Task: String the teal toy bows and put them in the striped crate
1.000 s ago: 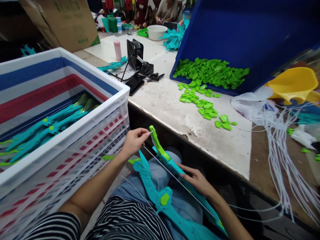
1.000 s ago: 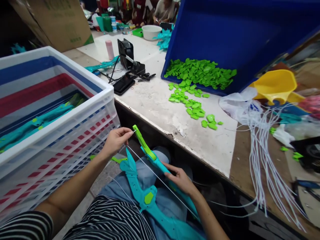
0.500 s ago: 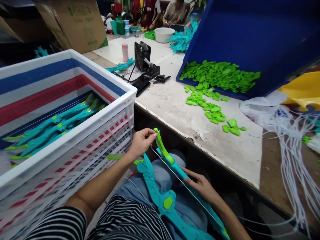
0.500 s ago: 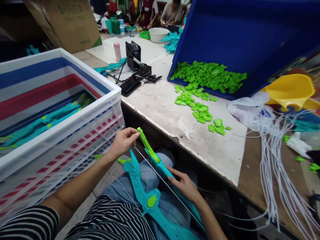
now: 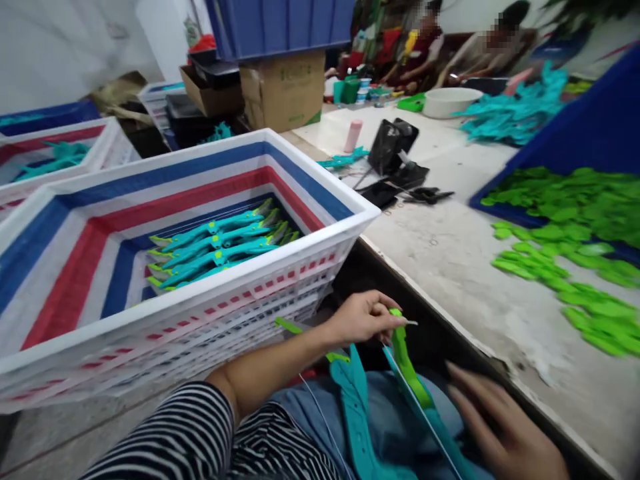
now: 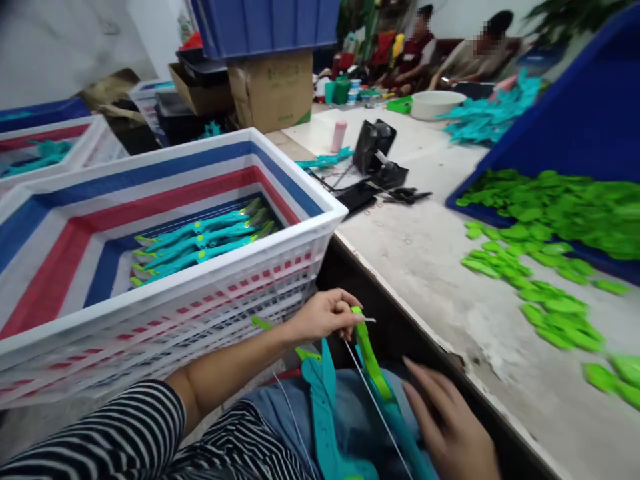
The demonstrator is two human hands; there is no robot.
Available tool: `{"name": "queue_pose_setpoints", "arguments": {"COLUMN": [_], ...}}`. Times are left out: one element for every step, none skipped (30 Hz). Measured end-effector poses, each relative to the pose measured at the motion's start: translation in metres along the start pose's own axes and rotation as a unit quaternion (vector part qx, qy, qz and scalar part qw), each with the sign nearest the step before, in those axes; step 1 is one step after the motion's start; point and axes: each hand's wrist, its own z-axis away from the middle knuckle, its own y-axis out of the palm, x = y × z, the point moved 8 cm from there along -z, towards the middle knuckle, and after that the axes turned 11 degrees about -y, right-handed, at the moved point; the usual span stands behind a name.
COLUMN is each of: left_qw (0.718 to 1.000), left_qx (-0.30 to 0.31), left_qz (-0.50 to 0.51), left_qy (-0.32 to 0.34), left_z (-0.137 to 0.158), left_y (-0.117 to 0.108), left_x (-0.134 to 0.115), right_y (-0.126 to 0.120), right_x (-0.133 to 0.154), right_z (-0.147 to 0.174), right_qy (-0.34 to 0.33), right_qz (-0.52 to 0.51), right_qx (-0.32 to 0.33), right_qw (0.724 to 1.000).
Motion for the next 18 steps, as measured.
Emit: {"name": "queue_pose_setpoints", "arguments": {"left_qw": [1.000, 1.000, 1.000, 1.000, 1.000, 1.000, 1.000, 1.000, 1.000, 1.000, 1.000, 1.000, 1.000, 1.000, 0.999, 0.999, 0.999, 0.999], "left_qx": [-0.004, -0.011, -0.019, -0.026, -0.028, -0.027, -0.024, -0.021, -0.018, -0.016, -0.017, -0.020, -0.025, -0.029, -0.033, -0.033, -0.030, -0.027], "left_qz": [-0.003, -0.005, -0.007, -0.008, -0.008, -0.008, -0.007, -0.007, -0.006, -0.005, -0.004, -0.003, -0.002, -0.002, -0.002, -0.003, -0.005, -0.011], "left_qy": [0.001, 0.002, 0.004, 0.006, 0.008, 0.008, 0.009, 0.010, 0.010, 0.011, 0.011, 0.011, 0.011, 0.009, 0.004, -0.006, -0.019, -0.032], "left_z": [0.004, 0.007, 0.009, 0.010, 0.009, 0.009, 0.008, 0.007, 0.007, 0.006, 0.005, 0.004, 0.004, 0.003, 0.002, 0.001, 0.000, -0.001], "left_y": [0.000, -0.002, -0.004, -0.006, -0.007, -0.008, -0.008, -0.008, -0.008, -0.008, -0.007, -0.006, -0.006, -0.005, -0.004, -0.003, -0.002, -0.001], "left_x": [0.001, 0.001, 0.001, 0.001, 0.001, 0.001, 0.001, 0.001, 0.002, 0.002, 0.002, 0.003, 0.003, 0.003, 0.004, 0.005, 0.007, 0.008], "right_y": [0.000, 0.002, 0.007, 0.011, 0.016, 0.020, 0.023, 0.024, 0.024, 0.023, 0.021, 0.019, 0.018, 0.016, 0.015, 0.013, 0.011, 0.010], "right_x": [0.025, 0.047, 0.063, 0.073, 0.078, 0.080, 0.079, 0.078, 0.076, 0.075, 0.075, 0.075, 0.076, 0.078, 0.080, 0.082, 0.085, 0.087], "right_z": [-0.023, -0.045, -0.064, -0.079, -0.090, -0.097, -0.101, -0.102, -0.101, -0.099, -0.098, -0.097, -0.097, -0.097, -0.098, -0.099, -0.101, -0.101], "right_qy": [-0.029, -0.057, -0.075, -0.085, -0.087, -0.085, -0.079, -0.072, -0.067, -0.064, -0.065, -0.069, -0.075, -0.083, -0.093, -0.103, -0.113, -0.124], "right_qz": [-0.012, -0.032, -0.055, -0.075, -0.090, -0.103, -0.112, -0.117, -0.120, -0.120, -0.120, -0.118, -0.116, -0.112, -0.108, -0.101, -0.094, -0.085], "right_qx": [-0.007, -0.006, -0.001, 0.002, 0.008, 0.009, 0.007, 0.001, -0.005, -0.010, -0.011, -0.010, -0.009, -0.007, -0.011, -0.021, -0.036, -0.052], "right_qw": [0.999, 0.998, 0.996, 0.994, 0.992, 0.991, 0.991, 0.991, 0.991, 0.991, 0.991, 0.991, 0.990, 0.990, 0.990, 0.989, 0.989, 0.987]}}
